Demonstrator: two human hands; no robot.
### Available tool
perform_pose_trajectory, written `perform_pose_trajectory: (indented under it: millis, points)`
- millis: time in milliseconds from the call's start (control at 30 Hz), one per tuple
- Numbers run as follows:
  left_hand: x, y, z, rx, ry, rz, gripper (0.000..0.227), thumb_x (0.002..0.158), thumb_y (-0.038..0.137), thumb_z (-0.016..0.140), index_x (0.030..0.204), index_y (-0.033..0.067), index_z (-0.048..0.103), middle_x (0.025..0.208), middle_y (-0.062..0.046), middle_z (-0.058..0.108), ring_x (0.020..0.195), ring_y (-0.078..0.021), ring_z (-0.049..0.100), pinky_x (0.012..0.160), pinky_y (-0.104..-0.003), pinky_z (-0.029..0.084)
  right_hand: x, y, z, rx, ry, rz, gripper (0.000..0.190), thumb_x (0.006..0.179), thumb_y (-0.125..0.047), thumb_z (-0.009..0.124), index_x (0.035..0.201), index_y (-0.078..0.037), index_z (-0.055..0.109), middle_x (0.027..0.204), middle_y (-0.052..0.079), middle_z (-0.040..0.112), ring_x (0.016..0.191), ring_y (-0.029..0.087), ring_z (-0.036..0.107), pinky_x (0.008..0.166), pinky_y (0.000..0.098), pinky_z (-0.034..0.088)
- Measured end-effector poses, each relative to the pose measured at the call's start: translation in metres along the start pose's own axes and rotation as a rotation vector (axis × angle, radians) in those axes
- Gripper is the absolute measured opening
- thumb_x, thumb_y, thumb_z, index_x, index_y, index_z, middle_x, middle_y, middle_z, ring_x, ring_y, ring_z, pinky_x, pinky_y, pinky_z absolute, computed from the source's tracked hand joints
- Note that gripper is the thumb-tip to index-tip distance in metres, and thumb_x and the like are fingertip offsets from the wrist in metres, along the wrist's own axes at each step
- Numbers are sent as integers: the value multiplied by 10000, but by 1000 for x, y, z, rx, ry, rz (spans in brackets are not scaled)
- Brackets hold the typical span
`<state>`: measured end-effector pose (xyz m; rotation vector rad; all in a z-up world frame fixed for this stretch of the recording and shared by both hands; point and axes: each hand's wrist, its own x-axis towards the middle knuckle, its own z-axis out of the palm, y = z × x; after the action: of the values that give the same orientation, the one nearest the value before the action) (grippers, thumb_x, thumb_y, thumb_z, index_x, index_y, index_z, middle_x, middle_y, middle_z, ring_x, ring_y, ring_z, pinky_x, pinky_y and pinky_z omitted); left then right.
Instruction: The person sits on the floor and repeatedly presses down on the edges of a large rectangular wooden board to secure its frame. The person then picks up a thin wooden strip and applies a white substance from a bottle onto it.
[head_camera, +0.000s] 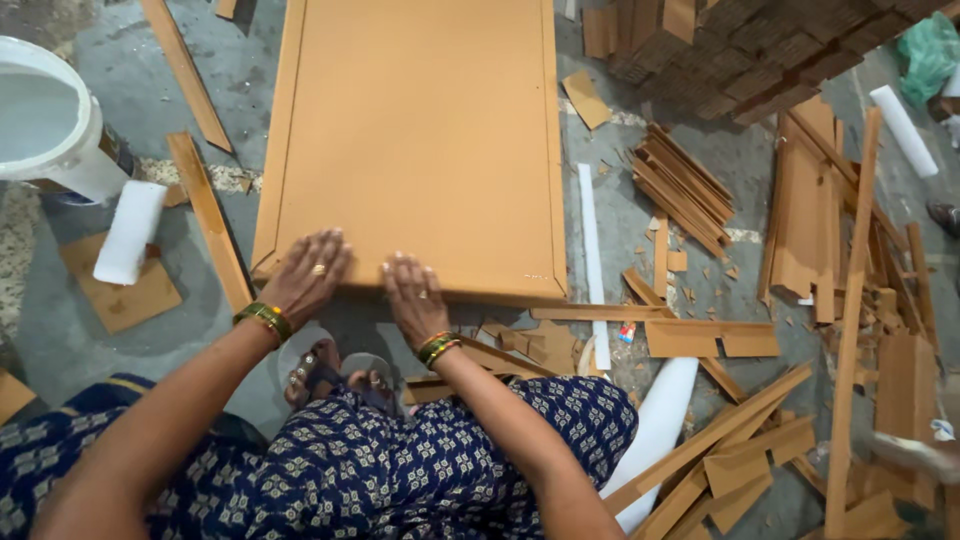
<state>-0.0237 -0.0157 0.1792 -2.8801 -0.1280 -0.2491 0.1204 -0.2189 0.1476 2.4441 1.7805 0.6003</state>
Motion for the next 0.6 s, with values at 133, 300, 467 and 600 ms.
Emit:
perform_pose_trajectory:
  millis: [133, 300, 467, 600]
  points:
    - [-10, -1, 5, -84, 117, -79, 562, 928, 166, 455, 1458, -22, 436, 1521, -227, 475, 1435, -354, 442, 1211, -481, 320, 11, -8, 1, 58, 113, -13, 569, 997, -180, 541, 1540, -80, 404, 1578, 131, 457, 1463, 272, 436, 1224, 464, 300]
    - [-11, -2, 8, -182, 218, -84, 548, 920, 160, 476, 1436, -26, 476, 1493, -232, 514, 1409, -362, 483, 1204, -495, 332, 12, -9, 8, 105, 105, -17, 509, 1031, -184, 508, 1524, -77, 432, 1562, 140, 471, 1432, 291, 450, 1210, 471, 323]
    - [-9, -4, 5, -123, 199, -71, 552, 920, 180, 482, 1437, -13, 477, 1496, -215, 509, 1406, -352, 482, 1207, -483, 327, 15, -8, 5, 73, 137, -6, 527, 1023, -186, 504, 1534, -89, 416, 1569, 124, 461, 1443, 284, 432, 1216, 473, 316]
    - [-11, -3, 1, -39, 122, -54, 568, 923, 195, 469, 1457, -1, 463, 1535, -207, 455, 1432, -341, 434, 1214, -468, 302, 16, -15, -9, 38, 40, 12, 598, 974, -179, 505, 1549, -73, 382, 1590, 133, 420, 1465, 299, 403, 1225, 485, 286]
